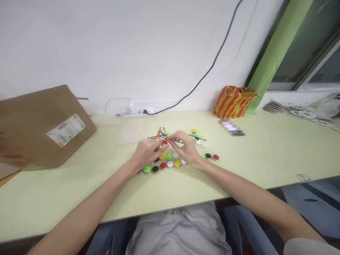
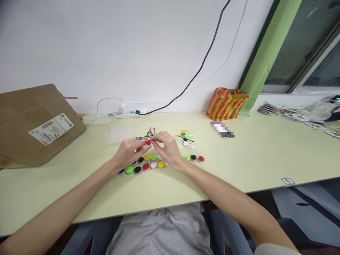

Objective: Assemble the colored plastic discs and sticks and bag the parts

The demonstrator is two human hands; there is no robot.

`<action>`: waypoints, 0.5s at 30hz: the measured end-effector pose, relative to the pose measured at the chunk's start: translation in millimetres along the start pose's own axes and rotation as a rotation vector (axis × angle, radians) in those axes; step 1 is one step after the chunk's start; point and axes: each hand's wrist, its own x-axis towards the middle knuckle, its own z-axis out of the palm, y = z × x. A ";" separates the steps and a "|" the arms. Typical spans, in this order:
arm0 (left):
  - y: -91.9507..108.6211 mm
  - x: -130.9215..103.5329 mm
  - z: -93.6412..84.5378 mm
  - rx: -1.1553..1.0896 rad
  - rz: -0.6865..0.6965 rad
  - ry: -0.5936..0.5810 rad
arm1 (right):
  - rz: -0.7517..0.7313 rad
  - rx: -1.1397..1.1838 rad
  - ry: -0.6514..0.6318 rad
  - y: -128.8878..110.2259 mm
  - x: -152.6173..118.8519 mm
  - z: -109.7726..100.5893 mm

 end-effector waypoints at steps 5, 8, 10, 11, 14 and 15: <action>3.8 -1.7 0.2 -0.122 -0.115 -0.019 | -0.039 0.022 -0.033 1.2 -1.9 -0.4; 8.7 -1.5 -2.3 -0.257 -0.213 -0.039 | -0.078 0.031 -0.069 1.9 -2.3 -0.6; 11.9 -0.7 -3.7 -0.304 -0.260 -0.054 | -0.096 0.018 -0.092 1.5 -2.5 -0.2; 13.2 -0.3 -4.0 -0.310 -0.273 -0.068 | -0.102 0.001 -0.096 1.2 -2.5 0.1; 14.5 0.3 -3.1 -0.289 -0.257 -0.128 | -0.108 -0.071 -0.086 2.8 -2.6 1.5; 14.0 0.3 -2.4 -0.276 -0.244 -0.148 | -0.108 -0.091 -0.084 4.5 -2.6 1.9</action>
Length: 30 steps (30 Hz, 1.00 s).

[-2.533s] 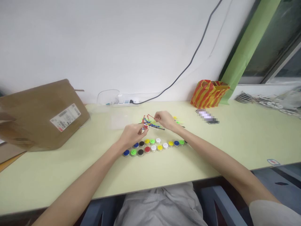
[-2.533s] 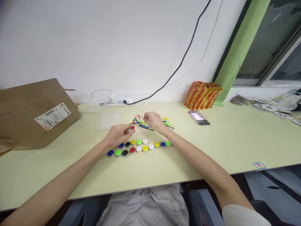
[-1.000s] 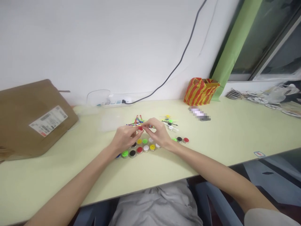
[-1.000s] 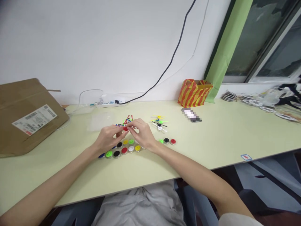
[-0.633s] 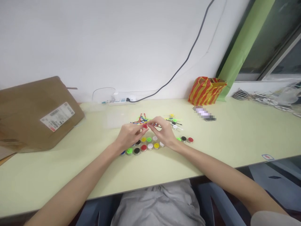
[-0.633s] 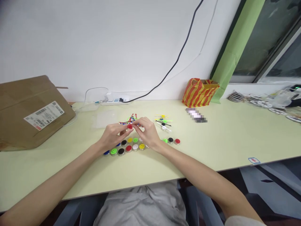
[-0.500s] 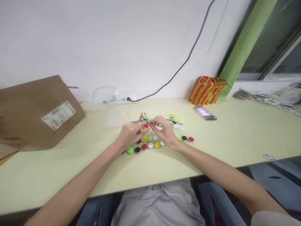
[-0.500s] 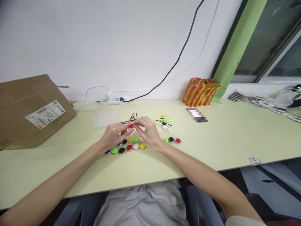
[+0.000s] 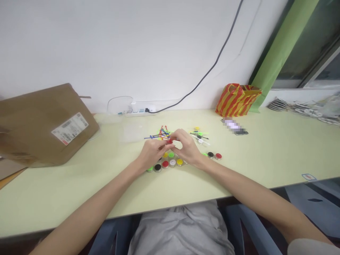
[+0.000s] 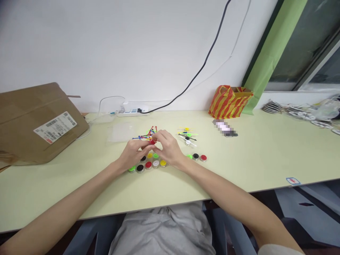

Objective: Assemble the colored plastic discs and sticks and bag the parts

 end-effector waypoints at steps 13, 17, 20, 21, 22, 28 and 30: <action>-6.4 1.3 1.4 0.103 0.046 -0.100 | -0.107 -0.153 -0.038 10.3 4.7 -6.7; -6.5 1.2 1.2 0.117 0.069 -0.078 | -0.097 -0.212 -0.059 10.9 4.6 -6.3; -7.1 1.1 0.9 0.130 0.066 -0.063 | -0.071 -0.205 -0.055 10.8 4.9 -5.3; -7.2 1.2 0.6 0.135 0.062 -0.059 | -0.064 -0.186 -0.058 10.4 5.5 -6.0; -7.2 1.3 0.2 0.141 0.059 -0.057 | -0.056 -0.160 -0.074 9.9 6.5 -7.5; -8.2 2.5 -3.0 0.192 0.054 -0.014 | -0.042 0.030 -0.389 6.4 17.1 -33.5; -9.2 3.0 -3.7 0.218 0.056 0.004 | -0.026 0.071 -0.416 5.5 20.0 -40.0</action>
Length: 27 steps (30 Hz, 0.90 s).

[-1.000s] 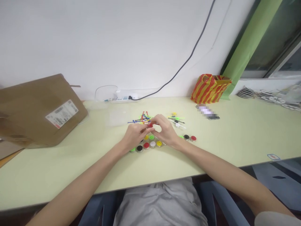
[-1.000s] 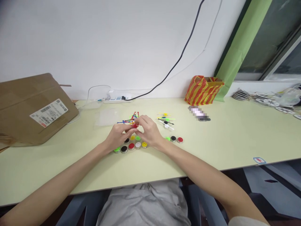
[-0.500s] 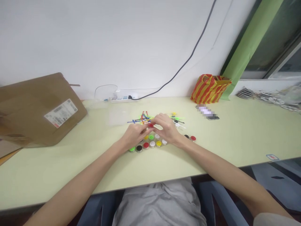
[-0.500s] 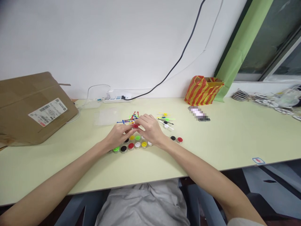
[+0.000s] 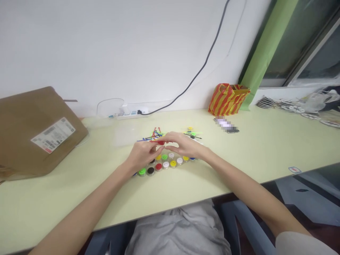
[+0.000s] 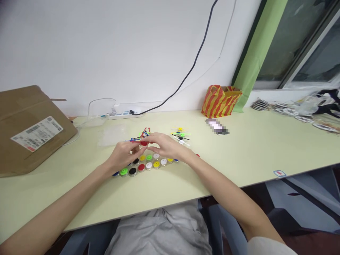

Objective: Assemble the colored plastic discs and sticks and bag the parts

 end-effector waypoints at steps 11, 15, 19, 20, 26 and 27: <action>-2.5 2.2 -3.1 0.037 0.019 0.010 | 0.160 -0.091 0.154 7.9 3.4 -24.1; -5.5 2.1 -5.1 0.062 -0.014 0.006 | 0.436 -0.163 -0.031 18.8 -8.4 -59.2; -7.4 1.6 -5.1 0.070 -0.014 -0.018 | 0.639 -0.164 -0.329 30.3 -18.0 -66.4; -7.4 1.5 -5.3 0.077 -0.015 -0.022 | 0.661 -0.170 -0.371 32.7 -19.0 -64.6; -7.4 1.3 -7.6 0.093 -0.027 -0.025 | 0.724 -0.287 -0.455 42.2 -20.3 -57.8; -7.5 1.4 -7.7 0.097 -0.023 -0.024 | 0.730 -0.300 -0.456 42.7 -20.5 -58.3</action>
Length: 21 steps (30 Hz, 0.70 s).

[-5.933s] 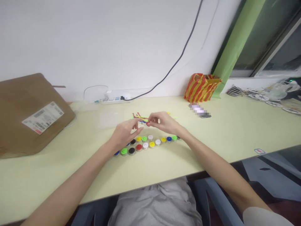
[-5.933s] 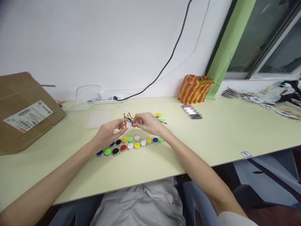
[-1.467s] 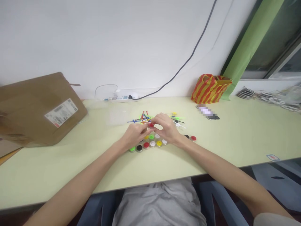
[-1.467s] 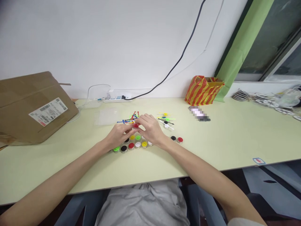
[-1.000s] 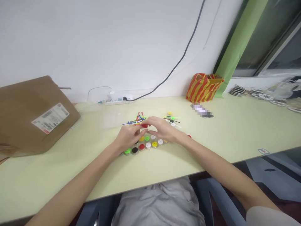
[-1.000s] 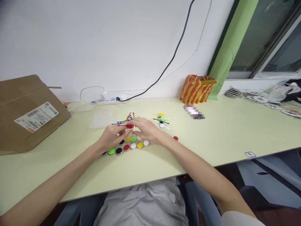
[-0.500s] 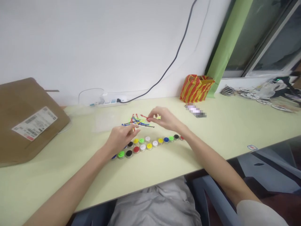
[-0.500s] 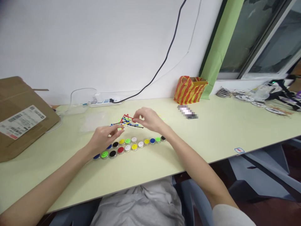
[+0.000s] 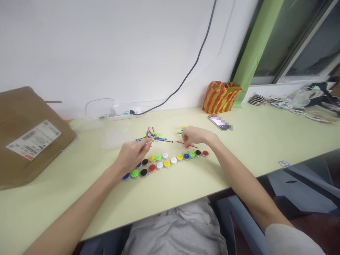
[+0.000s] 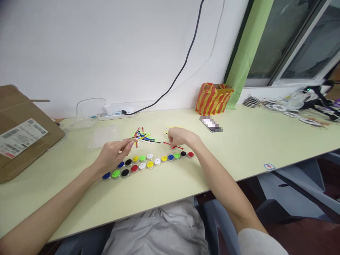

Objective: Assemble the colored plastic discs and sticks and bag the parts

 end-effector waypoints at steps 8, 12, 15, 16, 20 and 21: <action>-0.3 1.0 -0.3 0.032 0.028 0.013 | 0.032 -0.018 0.027 2.5 -3.0 -2.9; -1.2 0.2 -0.2 0.042 0.030 0.010 | 0.067 -0.061 0.026 3.1 -4.1 -4.6; -2.1 -0.5 0.2 0.050 0.033 -0.006 | 0.082 -0.087 0.031 4.8 -4.0 -5.9; -2.3 -0.6 0.4 0.053 0.033 -0.012 | 0.085 -0.091 0.031 5.7 -3.8 -6.3; -2.3 -0.4 0.5 0.058 0.028 -0.029 | 0.102 -0.099 0.037 11.1 -3.3 -7.6; -2.2 -0.3 0.3 0.057 0.029 -0.031 | 0.114 -0.103 0.045 12.7 -3.3 -8.0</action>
